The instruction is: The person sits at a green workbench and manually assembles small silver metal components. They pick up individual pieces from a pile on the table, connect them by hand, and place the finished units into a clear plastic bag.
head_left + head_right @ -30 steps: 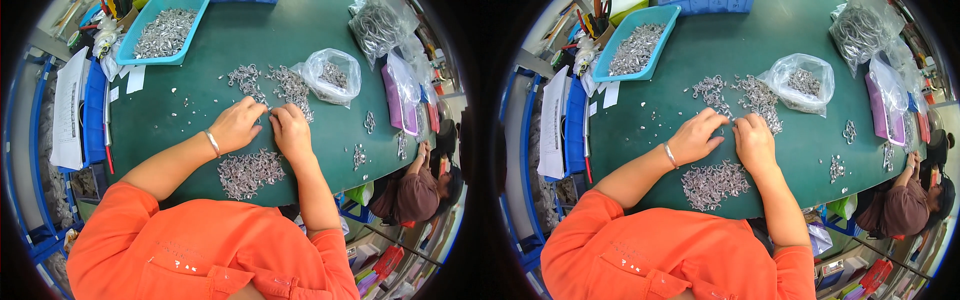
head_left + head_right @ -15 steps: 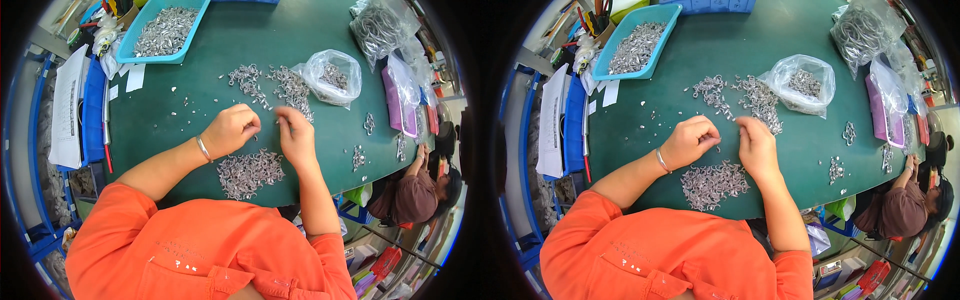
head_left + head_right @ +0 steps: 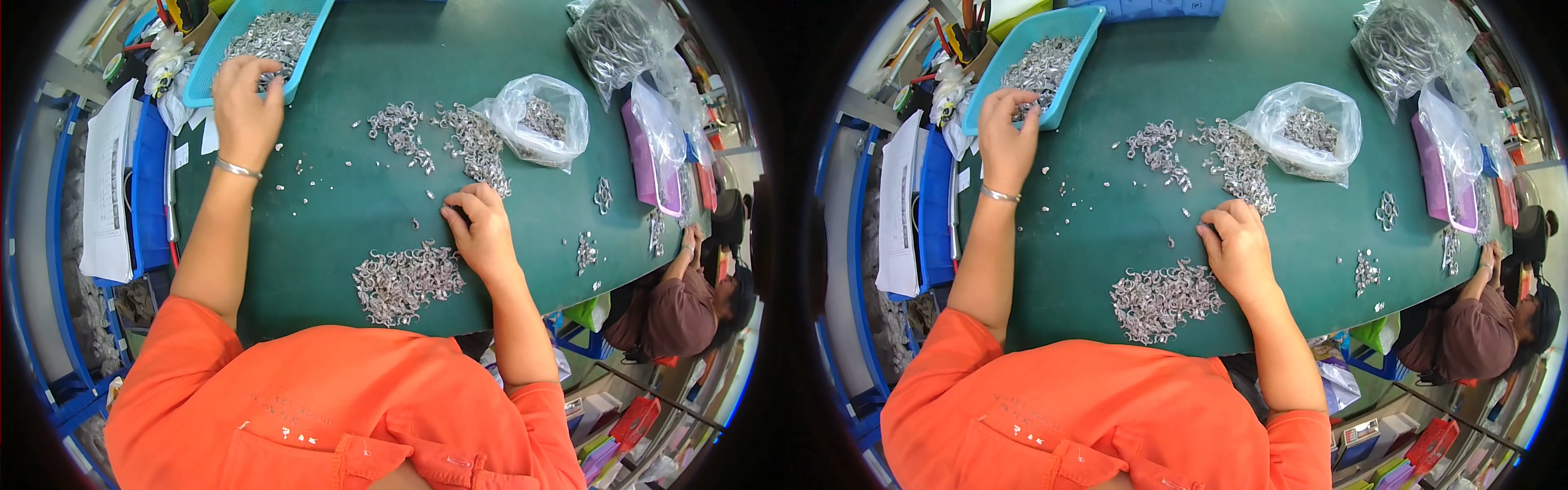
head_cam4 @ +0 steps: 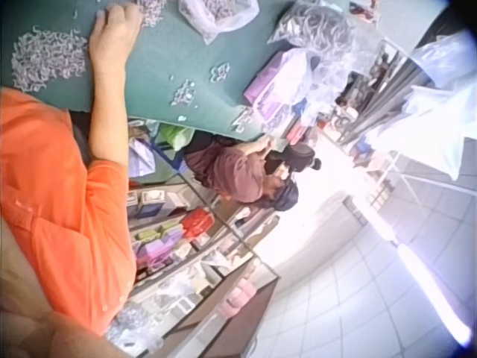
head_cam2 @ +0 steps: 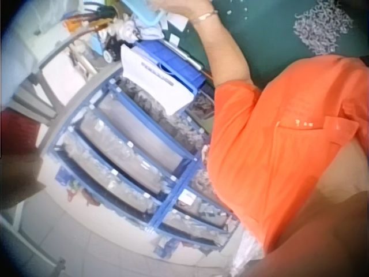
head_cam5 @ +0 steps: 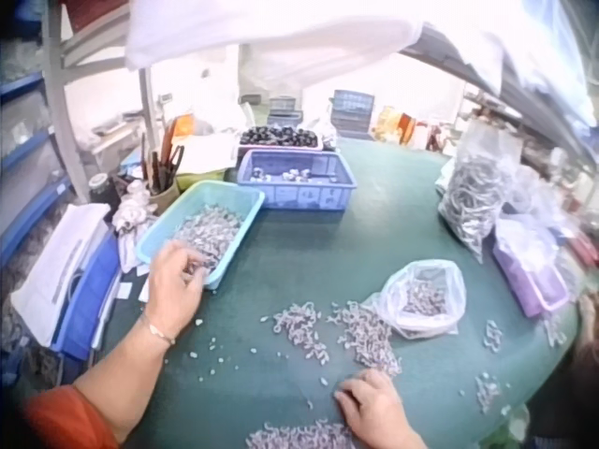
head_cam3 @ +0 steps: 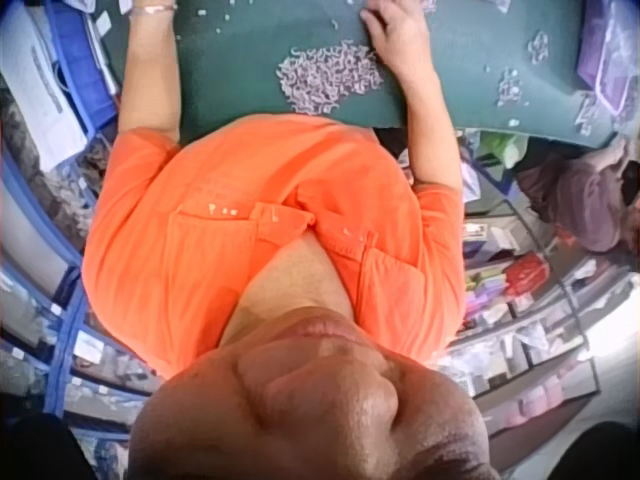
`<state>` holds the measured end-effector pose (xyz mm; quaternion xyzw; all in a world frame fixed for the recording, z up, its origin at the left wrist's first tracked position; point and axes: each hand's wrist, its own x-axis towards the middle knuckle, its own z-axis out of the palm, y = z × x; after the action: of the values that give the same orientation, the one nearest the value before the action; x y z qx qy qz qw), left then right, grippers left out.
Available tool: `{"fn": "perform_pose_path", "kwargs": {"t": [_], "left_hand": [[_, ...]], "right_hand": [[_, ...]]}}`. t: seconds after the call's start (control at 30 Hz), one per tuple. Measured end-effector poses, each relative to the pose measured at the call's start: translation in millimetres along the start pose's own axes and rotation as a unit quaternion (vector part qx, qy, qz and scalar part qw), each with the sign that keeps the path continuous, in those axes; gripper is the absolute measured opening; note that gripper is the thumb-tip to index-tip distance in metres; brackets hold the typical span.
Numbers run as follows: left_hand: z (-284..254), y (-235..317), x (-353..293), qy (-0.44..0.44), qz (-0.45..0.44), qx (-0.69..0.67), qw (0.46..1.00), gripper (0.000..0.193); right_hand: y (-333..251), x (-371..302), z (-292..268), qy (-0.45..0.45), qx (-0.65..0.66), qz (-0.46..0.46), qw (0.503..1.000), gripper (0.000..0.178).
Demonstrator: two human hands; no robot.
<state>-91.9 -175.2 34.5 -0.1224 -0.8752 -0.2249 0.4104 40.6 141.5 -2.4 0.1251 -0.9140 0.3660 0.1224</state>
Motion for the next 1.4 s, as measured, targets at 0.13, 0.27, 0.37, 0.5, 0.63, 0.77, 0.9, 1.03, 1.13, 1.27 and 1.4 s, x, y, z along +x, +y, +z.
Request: {"fn": "perform_pose_path", "kwargs": {"t": [0.13, 0.27, 0.37, 0.5, 0.63, 0.77, 0.9, 1.03, 1.13, 1.27, 1.4], "left_hand": [[8.3, 77.8, -22.7, -0.128, 0.061, -0.229, 0.963, 0.012], [34.8, 119.7, -75.6, -0.330, 0.152, -0.314, 0.877, 0.028], [27.1, 134.2, -98.2, -0.374, 0.185, -0.290, 0.861, 0.012], [-0.1, 142.6, -103.2, -0.400, 0.114, -0.424, 0.805, 0.008], [-5.1, 118.0, -79.2, -0.353, 0.051, -0.361, 0.862, 0.008], [11.3, 96.5, -70.9, -0.325, 0.005, -0.317, 0.891, 0.006], [30.3, 109.6, -75.2, -0.331, 0.041, -0.348, 0.876, 0.011], [35.8, 121.6, -84.9, -0.372, 0.078, -0.295, 0.877, 0.025], [29.5, 120.8, -84.8, -0.373, 0.055, -0.308, 0.874, 0.025], [29.6, 122.8, -88.6, -0.351, 0.085, -0.310, 0.879, 0.020], [8.8, 117.6, -72.8, -0.506, -0.024, -0.386, 0.771, 0.016]], "right_hand": [[-1.8, 0.2, -12.6, -0.146, 0.099, 0.042, 0.983, 0.012], [-4.8, 14.4, -23.6, -0.203, 0.142, 0.005, 0.969, 0.012], [-1.8, 27.0, -7.4, -0.058, 0.026, -0.023, 0.998, 0.029], [-1.5, 44.2, 22.2, -0.021, -0.002, -0.164, 0.986, 0.033], [2.7, 36.0, 1.6, -0.068, 0.018, -0.106, 0.992, 0.035], [7.1, 17.7, -13.8, -0.017, 0.041, -0.008, 0.999, 0.027], [6.1, -0.4, -13.9, -0.014, 0.057, 0.037, 0.998, 0.016], [-0.5, -7.8, -7.2, -0.025, -0.001, 0.000, 1.000, 0.020], [-4.1, -9.0, -17.5, -0.022, 0.093, 0.126, 0.987, 0.019], [4.6, -13.1, -17.8, -0.025, -0.048, -0.057, 0.997, 0.015], [-8.8, -16.8, -34.2, -0.134, 0.142, 0.093, 0.976, 0.015]]}}
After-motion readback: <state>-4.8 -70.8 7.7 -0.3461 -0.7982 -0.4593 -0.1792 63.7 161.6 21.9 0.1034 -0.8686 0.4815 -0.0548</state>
